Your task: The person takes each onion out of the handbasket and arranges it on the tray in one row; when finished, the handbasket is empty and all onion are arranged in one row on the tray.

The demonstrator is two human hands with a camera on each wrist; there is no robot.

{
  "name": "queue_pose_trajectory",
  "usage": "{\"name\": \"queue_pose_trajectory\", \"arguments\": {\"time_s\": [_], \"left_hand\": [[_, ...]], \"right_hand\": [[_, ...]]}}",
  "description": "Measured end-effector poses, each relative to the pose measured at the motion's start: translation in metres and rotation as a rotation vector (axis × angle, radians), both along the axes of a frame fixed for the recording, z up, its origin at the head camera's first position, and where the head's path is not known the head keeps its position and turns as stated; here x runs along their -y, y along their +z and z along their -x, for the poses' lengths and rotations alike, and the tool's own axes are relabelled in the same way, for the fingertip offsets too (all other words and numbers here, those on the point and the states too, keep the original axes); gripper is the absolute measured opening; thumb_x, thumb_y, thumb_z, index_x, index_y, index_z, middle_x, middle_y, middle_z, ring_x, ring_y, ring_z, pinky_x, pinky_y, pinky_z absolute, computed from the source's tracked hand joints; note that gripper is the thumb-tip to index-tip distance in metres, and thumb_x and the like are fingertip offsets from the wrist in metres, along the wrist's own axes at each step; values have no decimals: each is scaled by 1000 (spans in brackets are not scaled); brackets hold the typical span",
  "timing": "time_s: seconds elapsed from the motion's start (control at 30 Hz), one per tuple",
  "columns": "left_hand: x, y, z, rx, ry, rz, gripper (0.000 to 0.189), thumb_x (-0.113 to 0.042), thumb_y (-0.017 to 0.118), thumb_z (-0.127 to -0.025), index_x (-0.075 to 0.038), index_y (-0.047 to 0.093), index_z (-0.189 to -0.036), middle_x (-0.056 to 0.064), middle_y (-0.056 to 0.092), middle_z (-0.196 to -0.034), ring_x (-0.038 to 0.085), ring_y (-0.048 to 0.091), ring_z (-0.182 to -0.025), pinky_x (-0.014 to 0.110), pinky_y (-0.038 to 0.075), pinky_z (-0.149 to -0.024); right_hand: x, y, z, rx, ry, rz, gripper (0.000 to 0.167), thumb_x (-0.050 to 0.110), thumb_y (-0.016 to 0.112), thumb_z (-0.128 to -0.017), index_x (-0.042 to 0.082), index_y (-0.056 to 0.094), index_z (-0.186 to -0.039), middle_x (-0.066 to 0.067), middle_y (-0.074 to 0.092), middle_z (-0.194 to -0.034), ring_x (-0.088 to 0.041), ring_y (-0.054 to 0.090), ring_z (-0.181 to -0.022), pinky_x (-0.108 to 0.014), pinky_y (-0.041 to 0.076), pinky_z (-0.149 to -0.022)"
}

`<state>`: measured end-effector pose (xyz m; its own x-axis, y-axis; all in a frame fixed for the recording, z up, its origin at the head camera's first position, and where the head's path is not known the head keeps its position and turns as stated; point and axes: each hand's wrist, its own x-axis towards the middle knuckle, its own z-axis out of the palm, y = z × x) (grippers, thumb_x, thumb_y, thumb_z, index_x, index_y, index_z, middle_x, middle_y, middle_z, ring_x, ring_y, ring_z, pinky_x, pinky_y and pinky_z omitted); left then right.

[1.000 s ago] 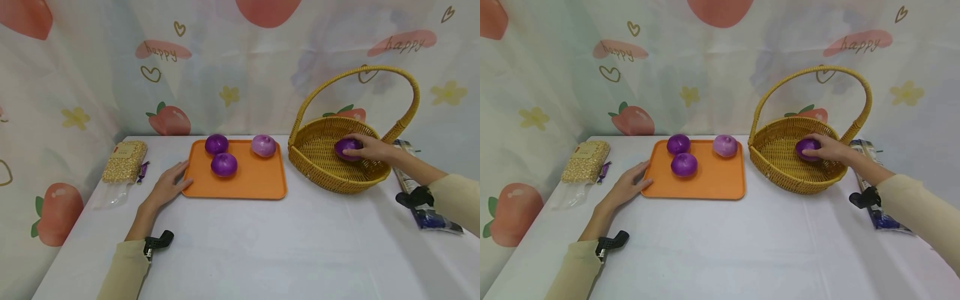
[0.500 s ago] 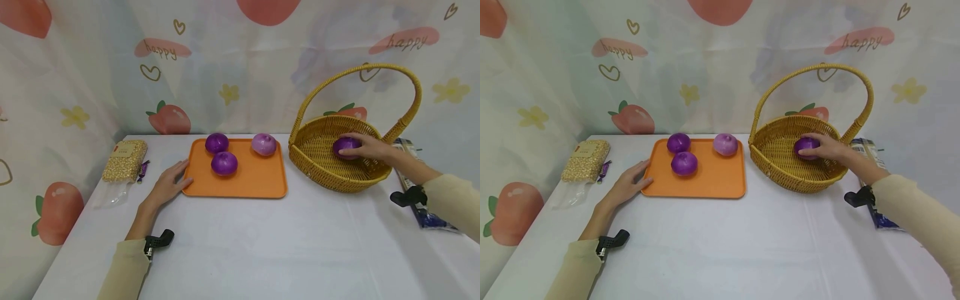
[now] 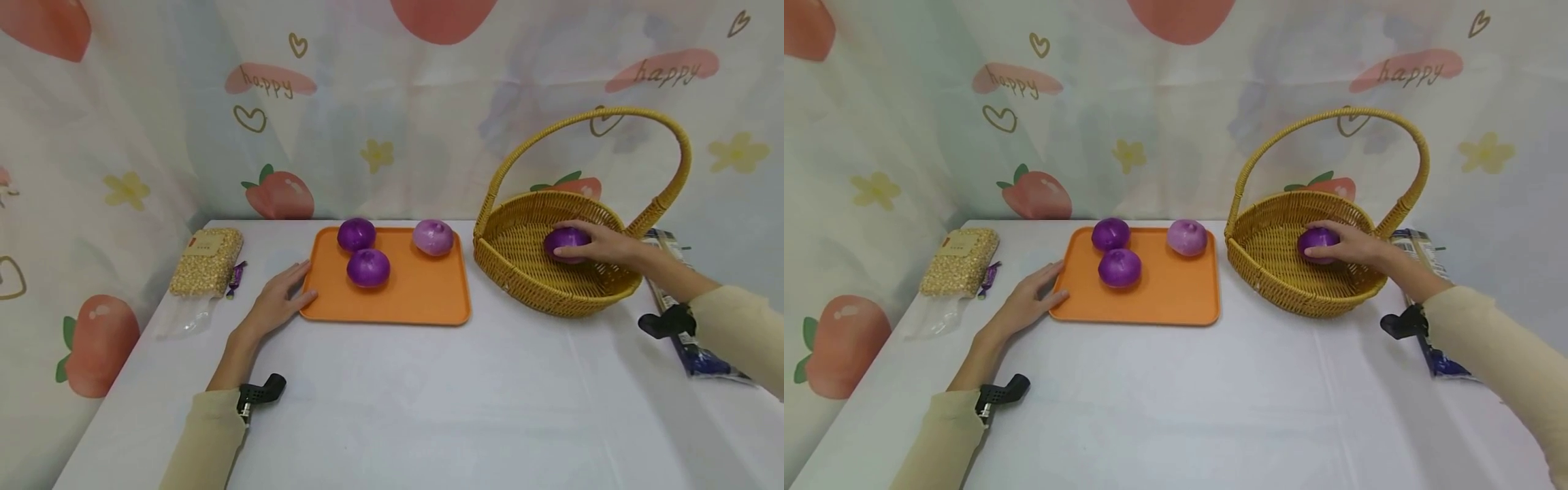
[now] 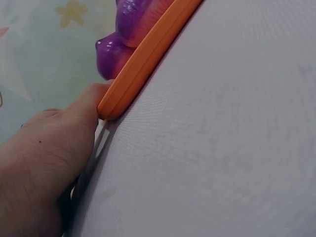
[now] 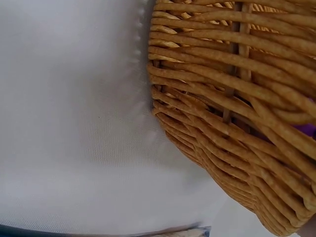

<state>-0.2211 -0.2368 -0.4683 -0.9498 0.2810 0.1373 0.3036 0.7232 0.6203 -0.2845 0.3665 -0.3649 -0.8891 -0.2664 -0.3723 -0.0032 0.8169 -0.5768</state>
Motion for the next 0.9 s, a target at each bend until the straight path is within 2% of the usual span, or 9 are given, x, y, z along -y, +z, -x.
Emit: {"name": "queue_pose_trajectory", "arguments": {"time_s": [0.37,0.5,0.7,0.9], "left_hand": [[0,0,-1,5,0,4,69,-37,64,-93,-14,35,-151,7,35,-157,33,27,-148,53,24,-121],[1,0,-4,16,23,19,70,-38,65,-92,-14,35,-151,8,35,-157,33,27,-148,54,23,-120],[0,3,-2,7,16,16,70,-38,64,-93,-14,34,-151,7,35,-158,32,27,-148,52,23,-121],[-2,4,-2,25,12,-1,69,-37,64,-93,-14,35,-151,7,35,-158,32,26,-148,53,23,-121]], "right_hand": [[-1,-5,-1,-27,8,-23,78,44,56,-96,10,17,-154,-35,17,-148,-56,29,-126,-73,36,-99],[4,-4,0,-33,14,-35,78,45,57,-95,10,18,-153,-35,19,-148,-55,30,-126,-73,36,-99],[5,-2,3,-81,14,-65,77,43,57,-96,5,20,-151,-36,20,-146,-55,32,-126,-73,36,-100],[5,-3,2,-83,11,-83,80,44,57,-95,3,19,-151,-38,21,-146,-56,32,-126,-72,36,-101]]}}
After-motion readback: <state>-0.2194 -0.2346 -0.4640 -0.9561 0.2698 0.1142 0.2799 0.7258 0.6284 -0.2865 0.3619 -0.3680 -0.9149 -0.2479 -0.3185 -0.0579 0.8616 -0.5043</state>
